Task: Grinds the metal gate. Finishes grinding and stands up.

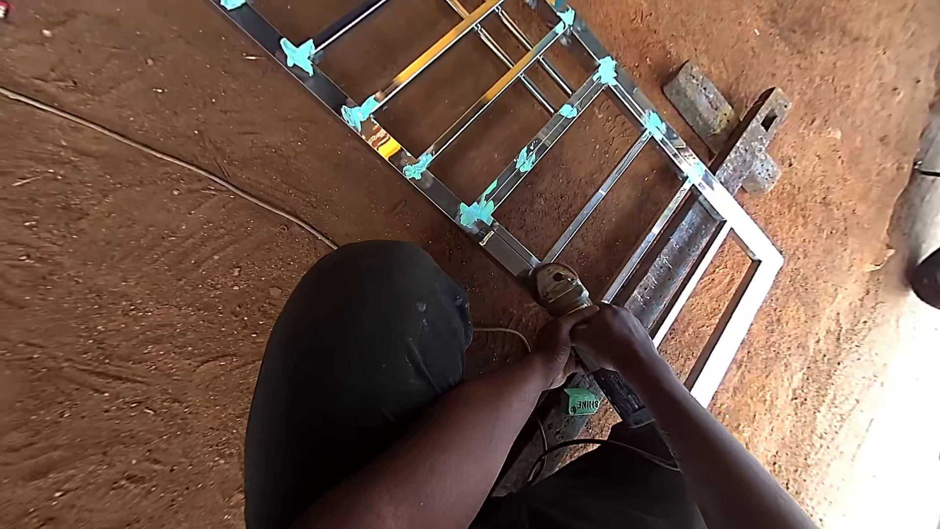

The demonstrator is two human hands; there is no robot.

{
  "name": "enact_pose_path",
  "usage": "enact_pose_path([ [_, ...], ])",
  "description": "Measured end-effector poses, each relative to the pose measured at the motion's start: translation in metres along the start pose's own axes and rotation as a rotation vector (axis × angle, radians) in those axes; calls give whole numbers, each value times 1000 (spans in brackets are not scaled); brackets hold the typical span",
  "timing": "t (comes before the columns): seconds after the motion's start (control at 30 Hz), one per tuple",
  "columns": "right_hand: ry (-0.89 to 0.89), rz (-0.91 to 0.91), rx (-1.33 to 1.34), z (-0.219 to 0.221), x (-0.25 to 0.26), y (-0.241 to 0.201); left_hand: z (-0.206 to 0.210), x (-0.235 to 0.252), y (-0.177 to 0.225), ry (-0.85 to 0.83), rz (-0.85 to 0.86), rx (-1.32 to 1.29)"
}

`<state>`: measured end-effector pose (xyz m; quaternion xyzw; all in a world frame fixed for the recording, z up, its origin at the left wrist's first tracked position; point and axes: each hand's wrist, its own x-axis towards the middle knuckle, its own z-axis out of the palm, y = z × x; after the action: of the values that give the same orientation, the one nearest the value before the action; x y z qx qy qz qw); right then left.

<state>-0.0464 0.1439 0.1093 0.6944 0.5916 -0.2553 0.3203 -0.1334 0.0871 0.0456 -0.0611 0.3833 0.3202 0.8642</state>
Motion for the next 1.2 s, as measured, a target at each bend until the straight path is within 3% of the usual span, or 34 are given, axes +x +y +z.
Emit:
enact_pose_path([
  [0.2, -2, -39, -39, 4, 6, 6, 2, 3, -6, 44, 27, -13],
  [0.37, -25, 22, -10, 8, -7, 8, 1, -3, -7, -23, -59, 27],
  [0.57, -2, -65, -13, 2, 11, 10, 7, -1, -4, 59, 62, 38],
  [0.73, -53, -10, -17, 0, 0, 11, 8, -2, -9, 26, -30, -17],
  [0.93, 9, -48, 29, -10, 16, 3, 7, 17, 9, 79, 11, -10],
  [1.1, -36, 14, 15, -12, 5, 10, 14, 9, 6, 11, -102, -45],
  [1.2, -48, -2, -3, -12, 10, 11, 13, 14, 0, 47, -33, -60],
])
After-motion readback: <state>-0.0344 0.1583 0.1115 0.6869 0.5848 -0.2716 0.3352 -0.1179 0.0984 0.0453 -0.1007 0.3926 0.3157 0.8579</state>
